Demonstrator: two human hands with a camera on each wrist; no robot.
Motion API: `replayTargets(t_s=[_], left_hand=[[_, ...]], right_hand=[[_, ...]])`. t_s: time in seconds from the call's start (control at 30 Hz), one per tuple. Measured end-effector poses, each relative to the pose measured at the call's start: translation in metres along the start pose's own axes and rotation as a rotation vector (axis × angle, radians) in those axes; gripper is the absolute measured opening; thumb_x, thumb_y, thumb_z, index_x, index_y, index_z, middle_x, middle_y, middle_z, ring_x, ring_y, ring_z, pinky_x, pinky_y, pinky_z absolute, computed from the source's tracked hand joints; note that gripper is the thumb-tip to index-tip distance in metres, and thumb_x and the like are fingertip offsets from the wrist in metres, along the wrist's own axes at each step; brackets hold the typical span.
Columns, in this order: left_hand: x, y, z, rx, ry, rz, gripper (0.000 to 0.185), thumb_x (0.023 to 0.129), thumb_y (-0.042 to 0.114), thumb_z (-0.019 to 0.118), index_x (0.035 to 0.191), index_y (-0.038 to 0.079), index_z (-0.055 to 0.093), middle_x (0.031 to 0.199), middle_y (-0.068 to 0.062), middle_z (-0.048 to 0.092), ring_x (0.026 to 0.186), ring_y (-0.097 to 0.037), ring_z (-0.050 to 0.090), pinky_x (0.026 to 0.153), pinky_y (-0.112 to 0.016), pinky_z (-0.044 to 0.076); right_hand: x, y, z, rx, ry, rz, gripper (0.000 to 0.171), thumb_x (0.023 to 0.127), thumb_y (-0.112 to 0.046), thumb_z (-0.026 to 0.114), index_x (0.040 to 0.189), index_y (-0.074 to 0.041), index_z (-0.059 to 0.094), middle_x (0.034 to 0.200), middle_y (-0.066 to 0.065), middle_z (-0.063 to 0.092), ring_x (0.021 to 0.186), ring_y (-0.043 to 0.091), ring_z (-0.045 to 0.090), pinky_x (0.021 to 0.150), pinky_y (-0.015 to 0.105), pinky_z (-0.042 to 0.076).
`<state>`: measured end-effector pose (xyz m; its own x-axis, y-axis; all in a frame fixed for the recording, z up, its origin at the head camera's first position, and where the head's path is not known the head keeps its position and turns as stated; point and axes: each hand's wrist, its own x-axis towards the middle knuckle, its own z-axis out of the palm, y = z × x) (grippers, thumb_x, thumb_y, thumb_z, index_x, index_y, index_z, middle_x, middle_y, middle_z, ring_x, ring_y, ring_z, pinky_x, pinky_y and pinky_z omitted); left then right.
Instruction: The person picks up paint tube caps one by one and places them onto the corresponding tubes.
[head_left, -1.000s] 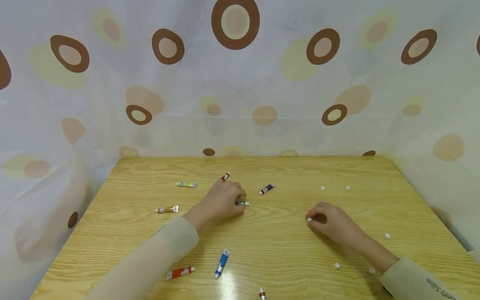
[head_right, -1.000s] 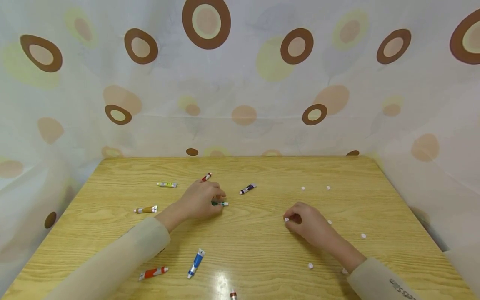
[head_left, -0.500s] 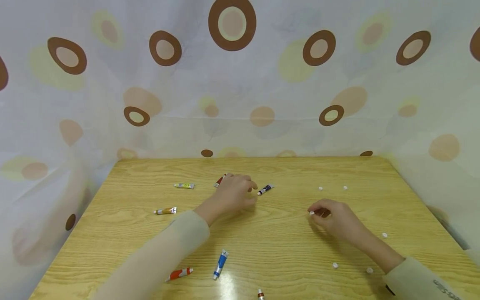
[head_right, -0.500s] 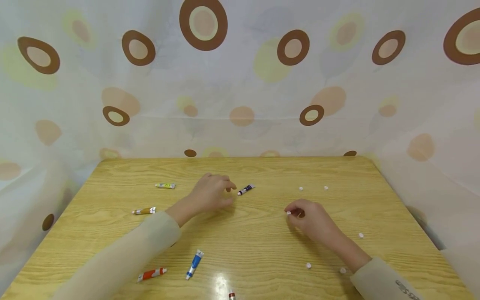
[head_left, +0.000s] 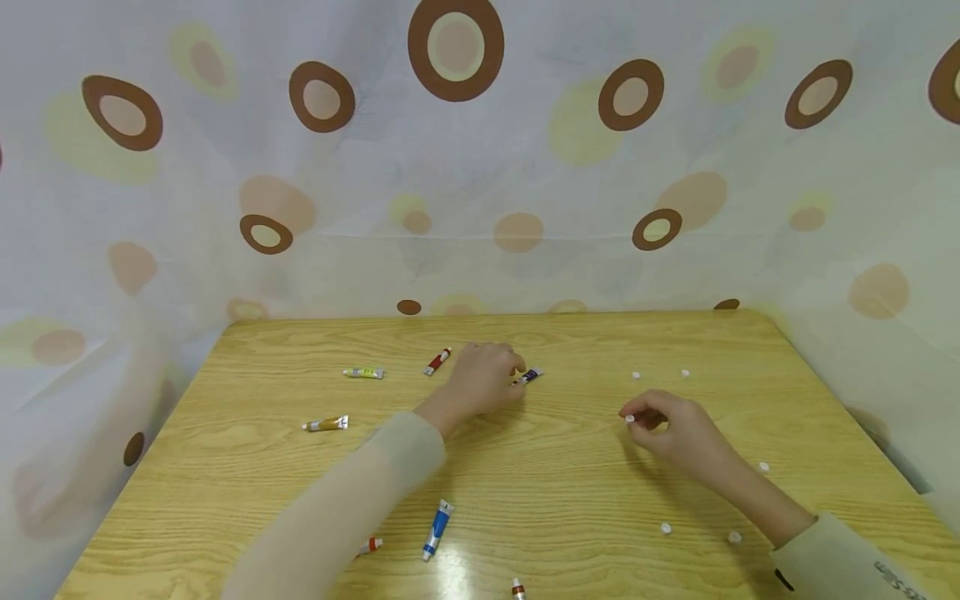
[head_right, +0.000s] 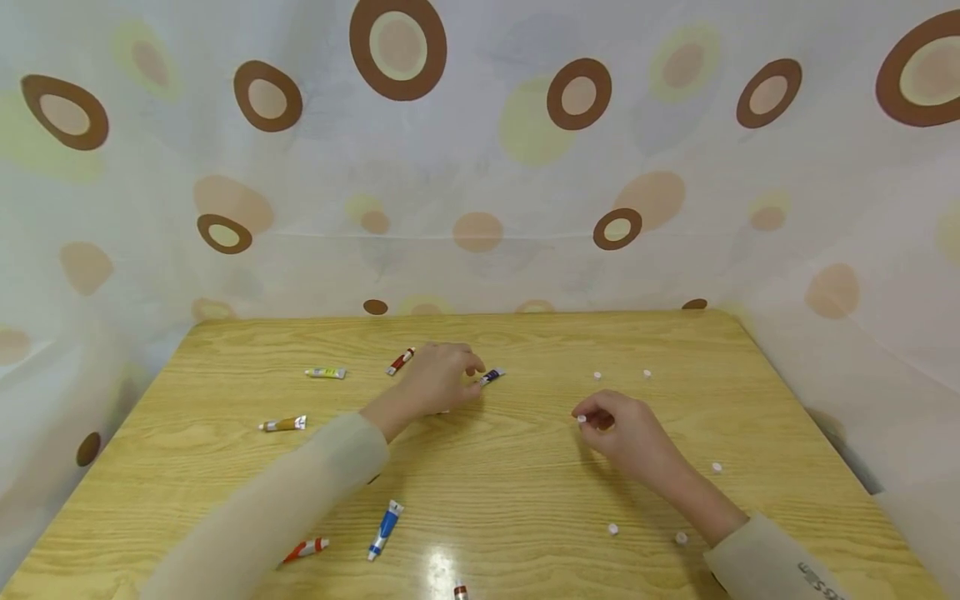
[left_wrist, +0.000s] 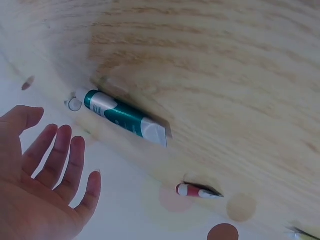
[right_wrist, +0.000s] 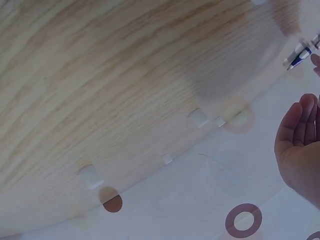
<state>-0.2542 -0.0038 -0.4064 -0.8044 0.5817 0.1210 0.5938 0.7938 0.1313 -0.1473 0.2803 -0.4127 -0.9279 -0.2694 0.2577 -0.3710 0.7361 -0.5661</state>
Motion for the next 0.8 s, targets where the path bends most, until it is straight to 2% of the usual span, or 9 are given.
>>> replayTargets(t_s=[0.37, 0.53, 0.67, 0.8], left_hand=[[0.012, 0.001, 0.01, -0.02, -0.06, -0.078, 0.028, 0.098, 0.03, 0.069, 0.123, 0.021, 0.076, 0.109, 0.002, 0.076, 0.095, -0.017, 0.07, 0.09, -0.043, 0.054], [0.014, 0.002, 0.014, -0.025, -0.052, -0.08, 0.026, 0.098, 0.03, 0.07, 0.12, 0.019, 0.078, 0.111, 0.001, 0.077, 0.096, -0.019, 0.072, 0.089, -0.044, 0.055], [0.016, 0.005, 0.015, -0.021, -0.031, -0.091, 0.019, 0.097, 0.029, 0.071, 0.109, 0.018, 0.081, 0.108, 0.001, 0.079, 0.09, -0.017, 0.071, 0.085, -0.042, 0.053], [0.019, 0.008, 0.018, 0.002, -0.031, -0.111, 0.018, 0.099, 0.029, 0.069, 0.092, 0.017, 0.08, 0.094, 0.002, 0.077, 0.074, -0.014, 0.058, 0.076, -0.035, 0.044]], right_hand=[[-0.004, 0.001, 0.001, 0.006, 0.059, -0.077, 0.015, 0.087, 0.003, 0.075, 0.099, -0.008, 0.074, 0.093, -0.005, 0.071, 0.082, -0.006, 0.058, 0.069, 0.022, 0.055], [-0.004, 0.0, 0.001, 0.013, 0.065, -0.095, 0.016, 0.087, 0.002, 0.075, 0.099, -0.009, 0.075, 0.094, 0.0, 0.073, 0.083, -0.006, 0.058, 0.071, 0.022, 0.056], [-0.005, -0.001, 0.001, 0.015, 0.059, -0.082, 0.016, 0.089, 0.001, 0.075, 0.101, -0.009, 0.076, 0.096, 0.001, 0.074, 0.083, -0.006, 0.059, 0.072, 0.022, 0.056], [-0.005, -0.003, 0.001, 0.016, 0.063, -0.076, 0.014, 0.09, -0.001, 0.075, 0.101, -0.01, 0.076, 0.094, -0.005, 0.073, 0.082, -0.005, 0.059, 0.071, 0.021, 0.055]])
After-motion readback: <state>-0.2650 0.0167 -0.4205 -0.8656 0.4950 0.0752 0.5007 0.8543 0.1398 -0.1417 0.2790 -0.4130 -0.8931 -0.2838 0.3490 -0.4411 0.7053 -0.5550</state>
